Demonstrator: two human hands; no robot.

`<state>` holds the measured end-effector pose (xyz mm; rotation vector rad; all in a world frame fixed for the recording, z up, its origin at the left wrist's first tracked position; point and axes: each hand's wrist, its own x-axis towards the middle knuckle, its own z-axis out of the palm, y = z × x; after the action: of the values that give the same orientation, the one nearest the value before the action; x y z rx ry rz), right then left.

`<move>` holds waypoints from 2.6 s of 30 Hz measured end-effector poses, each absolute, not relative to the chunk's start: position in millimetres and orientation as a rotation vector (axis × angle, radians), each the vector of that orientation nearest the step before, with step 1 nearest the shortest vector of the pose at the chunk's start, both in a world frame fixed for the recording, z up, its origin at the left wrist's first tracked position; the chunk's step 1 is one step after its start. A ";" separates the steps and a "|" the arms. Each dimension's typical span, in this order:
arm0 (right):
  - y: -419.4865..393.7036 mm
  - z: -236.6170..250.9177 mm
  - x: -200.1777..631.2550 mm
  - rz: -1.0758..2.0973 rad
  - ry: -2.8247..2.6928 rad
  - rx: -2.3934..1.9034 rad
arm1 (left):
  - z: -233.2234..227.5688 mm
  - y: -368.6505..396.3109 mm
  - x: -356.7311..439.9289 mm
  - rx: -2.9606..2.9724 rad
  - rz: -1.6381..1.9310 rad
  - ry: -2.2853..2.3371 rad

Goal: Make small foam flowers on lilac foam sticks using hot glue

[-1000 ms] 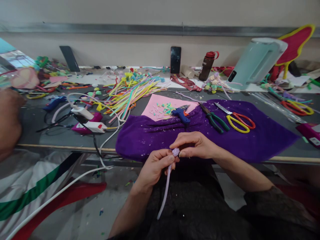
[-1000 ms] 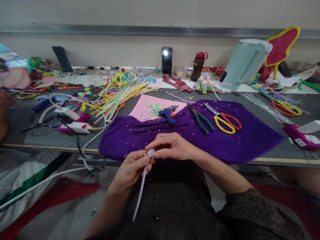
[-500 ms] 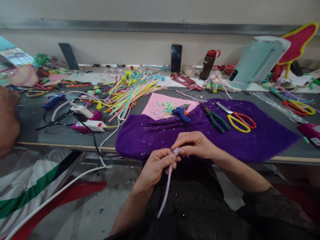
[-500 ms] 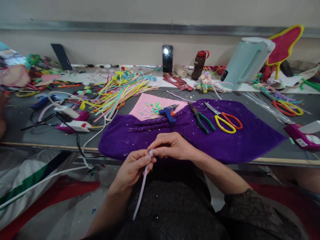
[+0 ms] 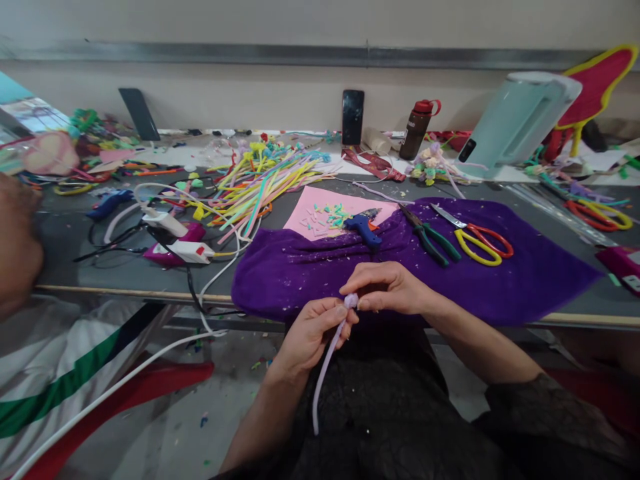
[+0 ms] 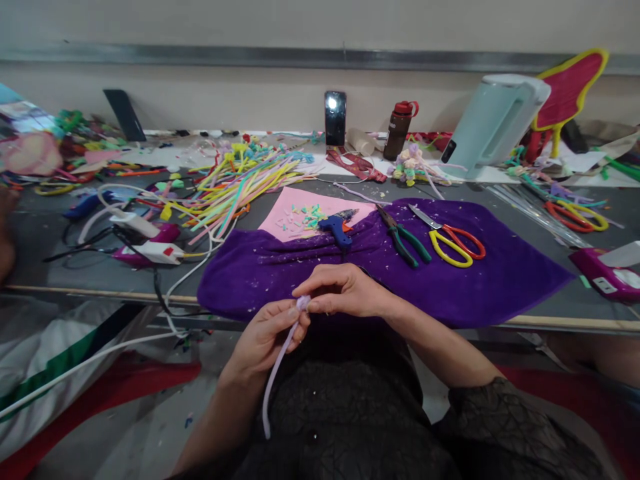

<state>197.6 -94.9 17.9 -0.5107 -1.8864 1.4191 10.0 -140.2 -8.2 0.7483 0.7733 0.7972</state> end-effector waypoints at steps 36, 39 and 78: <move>-96.6 19.7 188.9 1.384 -1.865 -0.676 | -3.2 -138.3 8.8 0.849 0.905 0.871; -97.3 19.2 187.8 1.410 -1.843 -0.709 | -3.2 -138.2 9.6 0.855 0.908 0.904; -93.0 18.6 193.6 1.124 -2.182 -0.605 | -11.6 -137.5 10.8 0.860 0.828 0.874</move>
<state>193.6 -93.0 18.6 -0.6053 -2.1820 1.1238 10.8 -137.5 -11.6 0.8596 0.8742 0.8282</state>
